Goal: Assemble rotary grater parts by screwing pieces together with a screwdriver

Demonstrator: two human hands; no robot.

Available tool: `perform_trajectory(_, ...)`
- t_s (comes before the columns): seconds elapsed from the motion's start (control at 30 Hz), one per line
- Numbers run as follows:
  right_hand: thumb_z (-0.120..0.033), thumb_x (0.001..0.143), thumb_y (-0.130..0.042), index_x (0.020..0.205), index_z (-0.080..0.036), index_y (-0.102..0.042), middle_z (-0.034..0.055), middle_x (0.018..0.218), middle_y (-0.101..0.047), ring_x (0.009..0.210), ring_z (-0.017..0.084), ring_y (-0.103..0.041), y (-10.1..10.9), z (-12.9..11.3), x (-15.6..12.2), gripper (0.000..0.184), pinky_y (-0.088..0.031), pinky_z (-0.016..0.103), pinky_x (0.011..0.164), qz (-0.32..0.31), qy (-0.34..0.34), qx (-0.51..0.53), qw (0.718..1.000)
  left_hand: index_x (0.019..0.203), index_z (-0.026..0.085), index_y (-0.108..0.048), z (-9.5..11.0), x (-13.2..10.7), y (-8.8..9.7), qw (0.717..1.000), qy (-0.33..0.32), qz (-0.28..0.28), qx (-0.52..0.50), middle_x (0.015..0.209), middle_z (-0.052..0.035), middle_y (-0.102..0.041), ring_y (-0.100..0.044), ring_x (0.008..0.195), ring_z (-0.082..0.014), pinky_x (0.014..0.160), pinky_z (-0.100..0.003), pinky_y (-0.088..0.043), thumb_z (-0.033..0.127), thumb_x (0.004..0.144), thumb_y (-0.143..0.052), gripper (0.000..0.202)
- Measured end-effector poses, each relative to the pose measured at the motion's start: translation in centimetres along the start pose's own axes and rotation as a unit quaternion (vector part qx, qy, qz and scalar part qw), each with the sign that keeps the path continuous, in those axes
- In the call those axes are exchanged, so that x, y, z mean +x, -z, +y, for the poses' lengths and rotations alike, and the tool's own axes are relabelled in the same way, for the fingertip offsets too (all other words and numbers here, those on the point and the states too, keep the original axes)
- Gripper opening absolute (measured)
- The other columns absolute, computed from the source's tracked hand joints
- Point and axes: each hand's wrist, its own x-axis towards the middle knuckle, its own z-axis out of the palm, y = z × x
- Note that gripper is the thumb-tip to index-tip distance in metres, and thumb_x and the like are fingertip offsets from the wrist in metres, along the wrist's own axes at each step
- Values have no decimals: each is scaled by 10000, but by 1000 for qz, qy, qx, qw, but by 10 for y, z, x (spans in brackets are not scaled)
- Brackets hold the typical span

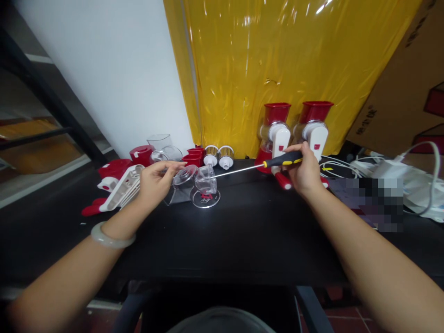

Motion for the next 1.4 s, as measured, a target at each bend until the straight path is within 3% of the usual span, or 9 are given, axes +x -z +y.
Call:
perform_trajectory(0.07, -606, 824, -600, 649, -181, -648, -4, 480, -496, 363, 91, -422, 1, 2, 0, 462, -357, 208, 344, 2, 12, -37, 999, 937, 204, -796, -1, -1, -1, 1000, 5, 2, 2, 967, -58, -814, -769, 911, -213, 715, -291, -622, 329, 928, -655, 188)
perform_trajectory(0.2, -503, 809, -684, 691, -177, -653, -41, 434, -434, 328, 75, -353, 3, 3, -1, 349, -292, 198, 323, -2, 28, -75, 997, 1105, 227, -789, -4, -1, -2, 1000, -4, 0, 2, 1053, -57, -807, -769, 939, -215, 739, -309, -632, 310, 930, -674, 225)
perform_trajectory(0.4, -311, 659, -694, 657, -188, -651, -2, 647, -542, 516, 100, -494, 1, -3, -3, 130, -400, 195, 405, -20, 19, -20, 999, 889, 241, -826, -2, 0, -1, 999, -41, -2, -1, 912, -57, -817, -767, 836, -220, 763, -354, -616, 318, 915, -697, 152)
perform_trajectory(0.6, -290, 603, -618, 732, -191, -666, 14, 684, -548, 598, 131, -525, 3, -4, -4, 170, -461, 222, 468, -45, -18, 27, 998, 796, 208, -797, 2, 0, -1, 1000, -28, 11, 3, 798, -41, -793, -741, 754, -187, 662, -289, -595, 297, 890, -701, 161)
perform_trajectory(0.8, -562, 809, -585, 639, -179, -655, 38, 665, -576, 535, 116, -528, 3, 3, 1, 424, -421, 210, 426, 23, 22, -30, 999, 666, 202, -738, 3, 1, -2, 999, -44, 7, -10, 762, -33, -777, -722, 723, -170, 708, -292, -571, 263, 826, -770, 175)
perform_trajectory(0.93, -604, 853, -575, 633, -169, -652, 13, 528, -540, 385, 82, -412, 4, 4, 1, 493, -311, 200, 351, 42, 48, -103, 993, 571, 197, -689, 2, 2, -1, 999, -50, 3, -8, 732, -36, -766, -715, 697, -164, 666, -274, -551, 265, 861, -725, 300)
perform_trajectory(1.1, -580, 815, -631, 608, -169, -641, -14, 433, -469, 336, 87, -364, 1, 0, -2, 460, -267, 212, 321, 27, 55, -109, 992, 748, 196, -780, -1, 1, 0, 999, -50, 1, 16, 780, -46, -785, -731, 753, -177, 714, -291, -577, 298, 920, -659, 234)
perform_trajectory(1.27, -467, 793, -669, 626, -163, -626, -2, 563, -552, 373, 64, -362, 1, 0, -1, 350, -281, 203, 330, 16, 46, -87, 995, 805, 183, -789, 0, -1, -2, 1000, -29, 1, 9, 843, -63, -796, -742, 800, -189, 687, -283, -604, 296, 897, -693, 175)
perform_trajectory(1.4, -421, 777, -674, 632, -171, -618, -3, 589, -560, 391, 67, -369, 1, -1, -1, 294, -279, 197, 333, 15, 43, -83, 996, 1070, 175, -784, 2, -2, -3, 999, 24, -5, -35, 929, -83, -804, -759, 875, -212, 685, -282, -620, 299, 868, -736, 242)
